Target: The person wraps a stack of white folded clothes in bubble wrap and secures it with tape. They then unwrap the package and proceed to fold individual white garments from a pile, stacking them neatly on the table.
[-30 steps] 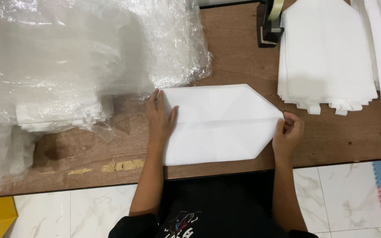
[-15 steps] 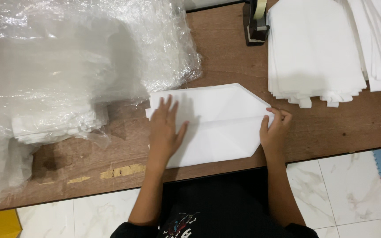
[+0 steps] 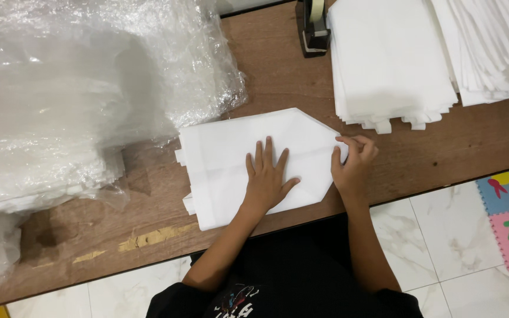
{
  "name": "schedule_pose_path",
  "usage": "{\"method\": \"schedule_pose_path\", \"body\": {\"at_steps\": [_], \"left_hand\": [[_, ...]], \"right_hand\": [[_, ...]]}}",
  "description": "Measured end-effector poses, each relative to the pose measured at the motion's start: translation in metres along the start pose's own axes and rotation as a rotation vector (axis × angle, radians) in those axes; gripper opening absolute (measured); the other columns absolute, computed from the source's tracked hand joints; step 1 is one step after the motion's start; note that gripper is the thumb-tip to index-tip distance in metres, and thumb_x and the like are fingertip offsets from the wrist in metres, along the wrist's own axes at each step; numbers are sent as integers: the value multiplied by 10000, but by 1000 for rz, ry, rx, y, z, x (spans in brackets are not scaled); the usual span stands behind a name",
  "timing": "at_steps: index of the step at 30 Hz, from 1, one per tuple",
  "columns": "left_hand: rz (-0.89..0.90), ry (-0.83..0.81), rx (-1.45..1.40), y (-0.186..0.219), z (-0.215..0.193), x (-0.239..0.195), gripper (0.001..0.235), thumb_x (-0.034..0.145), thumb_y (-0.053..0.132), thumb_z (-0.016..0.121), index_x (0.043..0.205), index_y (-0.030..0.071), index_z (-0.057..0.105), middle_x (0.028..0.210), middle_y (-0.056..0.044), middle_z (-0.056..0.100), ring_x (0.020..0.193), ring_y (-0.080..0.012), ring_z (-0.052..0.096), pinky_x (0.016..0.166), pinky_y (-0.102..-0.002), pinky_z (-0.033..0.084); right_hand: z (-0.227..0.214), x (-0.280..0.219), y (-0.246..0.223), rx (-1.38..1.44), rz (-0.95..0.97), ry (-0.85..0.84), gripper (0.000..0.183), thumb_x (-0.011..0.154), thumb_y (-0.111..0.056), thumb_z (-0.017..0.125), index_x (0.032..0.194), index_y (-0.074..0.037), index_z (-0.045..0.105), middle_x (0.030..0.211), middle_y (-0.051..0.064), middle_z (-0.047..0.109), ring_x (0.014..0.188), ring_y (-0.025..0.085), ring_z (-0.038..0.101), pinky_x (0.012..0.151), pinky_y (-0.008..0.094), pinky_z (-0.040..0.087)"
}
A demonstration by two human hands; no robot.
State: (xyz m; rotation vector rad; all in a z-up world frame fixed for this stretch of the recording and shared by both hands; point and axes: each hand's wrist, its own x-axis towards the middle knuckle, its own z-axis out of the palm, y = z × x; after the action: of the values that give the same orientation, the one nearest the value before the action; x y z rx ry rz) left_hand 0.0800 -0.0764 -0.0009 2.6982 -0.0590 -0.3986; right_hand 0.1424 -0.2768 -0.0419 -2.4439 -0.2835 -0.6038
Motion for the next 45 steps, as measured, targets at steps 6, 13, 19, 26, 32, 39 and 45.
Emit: {"method": "schedule_pose_path", "body": {"at_steps": [6,13,19,26,32,39,45], "left_hand": [[2,-23,34,-5,3,6,780,959,623,433,1587,208,229,1645,-235,42,1518,-426,0,1185,-628,45],[21,-3,44,-13,3,10,765,958,654,394,1583,242,232,1651,-197,56,1527,-387,-2,1193,-603,28],[29,-20,34,-13,1,10,774,948,653,412,1583,247,231,1652,-203,50,1526,-392,0,1187,-609,19],[5,-56,-16,-6,-8,11,761,950,569,501,1574,204,264,1646,-231,40,1522,-407,-7,1189,-612,34],[-51,-140,72,2,5,29,829,931,550,546,1581,151,219,1631,-282,-46,1511,-422,-99,1186,-622,-9],[438,-110,-512,56,-36,25,802,958,424,539,1529,-57,243,1570,-364,184,1483,-487,139,1197,-573,139],[418,17,-1132,100,-49,16,817,919,159,583,1561,2,102,1463,-261,392,1362,-426,422,1087,-564,405]], "right_hand": [[-23,44,10,-114,-160,123,314,822,-18,753,1102,-67,622,1180,123,454,1144,323,438,967,494,379],[-43,85,15,-338,224,-393,735,867,-285,689,1527,-178,386,1629,179,260,1491,343,220,1086,644,170],[-41,80,23,-402,324,-432,650,897,-450,643,1490,-257,462,1599,105,343,1463,278,270,1072,645,202],[-51,72,27,-458,317,-394,466,913,-452,626,1359,-319,595,1378,39,561,1281,234,479,1032,569,288],[-74,77,6,-395,391,-448,494,965,-528,558,1357,-231,606,1160,90,702,1100,246,649,992,515,365],[-103,82,-55,-282,481,-451,494,988,-502,505,1343,-175,607,920,106,754,879,316,736,757,455,557],[-123,76,-101,124,378,-500,469,974,-392,572,1363,-130,576,1030,182,714,952,370,706,841,494,558]]}}
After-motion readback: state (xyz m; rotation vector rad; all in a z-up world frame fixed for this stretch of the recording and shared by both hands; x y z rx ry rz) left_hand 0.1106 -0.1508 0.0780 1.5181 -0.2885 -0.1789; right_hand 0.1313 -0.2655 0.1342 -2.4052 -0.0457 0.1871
